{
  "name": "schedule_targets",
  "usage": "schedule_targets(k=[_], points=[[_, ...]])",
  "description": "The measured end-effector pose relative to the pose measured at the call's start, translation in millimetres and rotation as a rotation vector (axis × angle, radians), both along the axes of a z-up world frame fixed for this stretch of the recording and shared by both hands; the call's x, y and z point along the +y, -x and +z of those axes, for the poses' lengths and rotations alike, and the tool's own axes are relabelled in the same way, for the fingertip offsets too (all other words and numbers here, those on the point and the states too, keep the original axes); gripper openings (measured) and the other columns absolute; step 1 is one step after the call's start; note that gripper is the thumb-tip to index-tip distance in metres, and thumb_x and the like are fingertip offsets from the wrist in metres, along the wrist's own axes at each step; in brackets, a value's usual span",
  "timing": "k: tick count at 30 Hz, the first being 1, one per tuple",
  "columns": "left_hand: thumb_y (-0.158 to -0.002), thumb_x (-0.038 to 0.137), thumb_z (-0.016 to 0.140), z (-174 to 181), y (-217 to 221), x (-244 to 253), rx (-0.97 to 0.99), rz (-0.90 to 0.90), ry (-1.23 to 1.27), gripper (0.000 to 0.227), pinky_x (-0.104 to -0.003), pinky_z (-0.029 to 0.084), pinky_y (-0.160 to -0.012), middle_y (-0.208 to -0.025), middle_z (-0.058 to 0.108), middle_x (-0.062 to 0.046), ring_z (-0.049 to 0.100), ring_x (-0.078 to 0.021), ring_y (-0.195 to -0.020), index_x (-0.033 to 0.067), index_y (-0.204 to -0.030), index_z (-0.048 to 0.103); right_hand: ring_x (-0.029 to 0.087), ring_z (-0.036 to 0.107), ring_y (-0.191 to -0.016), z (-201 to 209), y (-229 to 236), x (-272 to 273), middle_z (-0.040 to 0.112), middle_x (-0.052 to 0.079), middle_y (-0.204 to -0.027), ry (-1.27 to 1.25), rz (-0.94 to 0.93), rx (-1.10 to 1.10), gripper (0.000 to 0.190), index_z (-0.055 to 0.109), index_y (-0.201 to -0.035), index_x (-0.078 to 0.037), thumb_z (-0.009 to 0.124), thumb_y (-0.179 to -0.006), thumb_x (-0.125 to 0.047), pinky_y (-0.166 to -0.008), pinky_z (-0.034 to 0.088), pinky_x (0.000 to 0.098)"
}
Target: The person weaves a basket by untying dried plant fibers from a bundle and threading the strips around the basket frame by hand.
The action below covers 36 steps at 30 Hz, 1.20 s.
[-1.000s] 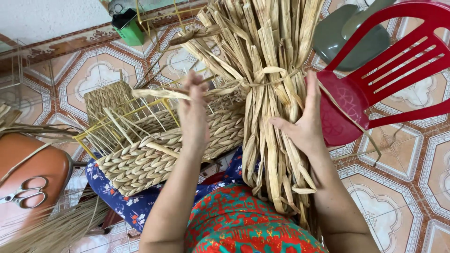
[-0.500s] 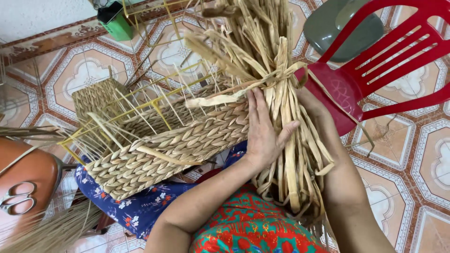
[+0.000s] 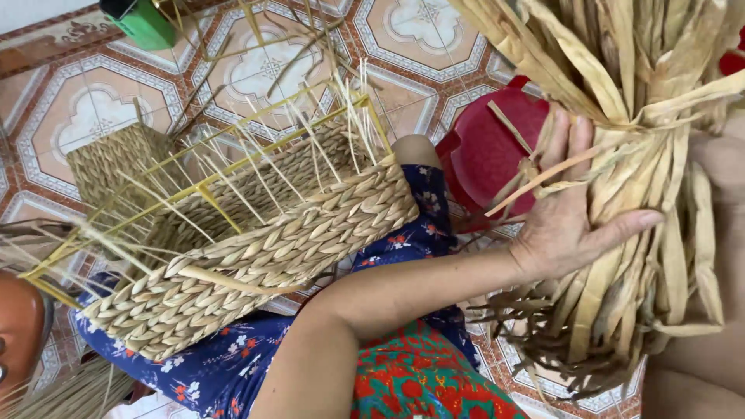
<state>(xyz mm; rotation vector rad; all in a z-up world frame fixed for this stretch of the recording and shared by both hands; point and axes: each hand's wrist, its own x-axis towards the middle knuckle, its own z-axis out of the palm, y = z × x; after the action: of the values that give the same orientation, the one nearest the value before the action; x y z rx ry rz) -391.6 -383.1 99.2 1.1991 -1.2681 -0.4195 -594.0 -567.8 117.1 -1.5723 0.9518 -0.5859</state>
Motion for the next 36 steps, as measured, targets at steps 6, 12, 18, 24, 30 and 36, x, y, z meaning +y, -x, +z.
schedule_targets(k=[6, 12, 18, 24, 30, 36], points=[[-0.09, 0.074, 0.044, -77.9, -15.8, -61.4, -0.016, -0.255, -0.424, 0.119, -0.051, 0.015, -0.129, -0.172, -0.01, -0.031, 0.003, -0.0451, -0.16, -0.0021, -0.163, -0.011, 0.032, 0.062, -0.123, -24.7, -50.5, -32.3, 0.062, 0.019, -0.142, 0.238, -0.032, 0.532, 0.077, 0.044, -0.153, -0.002, 0.083, -0.087, -0.014, -0.105, 0.051, 0.0446], [-0.09, 0.052, 0.071, -263.4, -62.3, -79.3, -0.507, -0.438, -1.052, 0.095, -0.046, 0.044, -0.111, -0.152, 0.036, -0.035, 0.05, -0.0454, -0.136, -0.0033, -0.154, 0.028, 0.042, 0.025, -0.152, -167.5, -124.0, -19.7, 0.015, 0.018, -0.17, 0.099, -0.101, 1.045, 0.128, 0.006, -0.169, -0.026, 0.087, -0.072, -0.043, -0.122, 0.021, 0.0606], [-0.088, 0.043, 0.069, -179.8, -78.5, -23.9, -0.61, -0.585, -0.94, 0.062, -0.046, 0.049, -0.106, -0.132, 0.067, -0.019, 0.063, -0.0344, -0.125, 0.0159, -0.142, 0.058, 0.042, 0.006, -0.158, -207.0, -117.7, -17.3, -0.004, 0.015, -0.173, 0.113, -0.103, 1.123, 0.129, -0.009, -0.167, -0.031, 0.081, -0.078, -0.058, -0.123, 0.011, 0.0639], [-0.09, 0.032, 0.07, -155.9, -92.9, 20.7, -0.407, -0.528, -0.633, 0.05, -0.046, 0.053, -0.098, -0.127, 0.068, -0.02, 0.067, -0.0372, -0.114, 0.014, -0.136, 0.062, 0.038, 0.028, -0.149, -198.8, -124.9, 6.8, 0.028, 0.017, -0.162, 0.548, -0.258, 0.924, 0.089, 0.036, -0.156, -0.018, 0.088, -0.086, -0.033, -0.12, 0.019, 0.0599], [-0.096, 0.025, 0.069, -109.5, -120.6, 70.1, -0.209, -0.52, -0.559, 0.037, -0.041, 0.056, -0.095, -0.122, 0.071, -0.016, 0.07, -0.0353, -0.11, 0.0131, -0.13, 0.067, 0.031, 0.049, -0.132, -218.1, -138.3, 8.4, 0.061, 0.011, -0.136, 0.901, -0.232, 0.8, 0.024, 0.076, -0.11, -0.014, 0.087, -0.088, -0.016, -0.119, 0.028, 0.054], [-0.1, 0.024, 0.068, -121.2, -132.0, 75.9, 0.07, -0.494, -0.567, 0.035, -0.035, 0.058, -0.094, -0.123, 0.075, -0.011, 0.074, -0.0243, -0.107, 0.0106, -0.132, 0.069, 0.017, 0.066, -0.083, -129.4, -180.4, -22.4, 0.074, 0.004, -0.095, 0.56, -0.256, 0.551, 0.005, 0.075, -0.101, -0.011, 0.077, -0.097, -0.014, -0.08, 0.05, 0.0408]])
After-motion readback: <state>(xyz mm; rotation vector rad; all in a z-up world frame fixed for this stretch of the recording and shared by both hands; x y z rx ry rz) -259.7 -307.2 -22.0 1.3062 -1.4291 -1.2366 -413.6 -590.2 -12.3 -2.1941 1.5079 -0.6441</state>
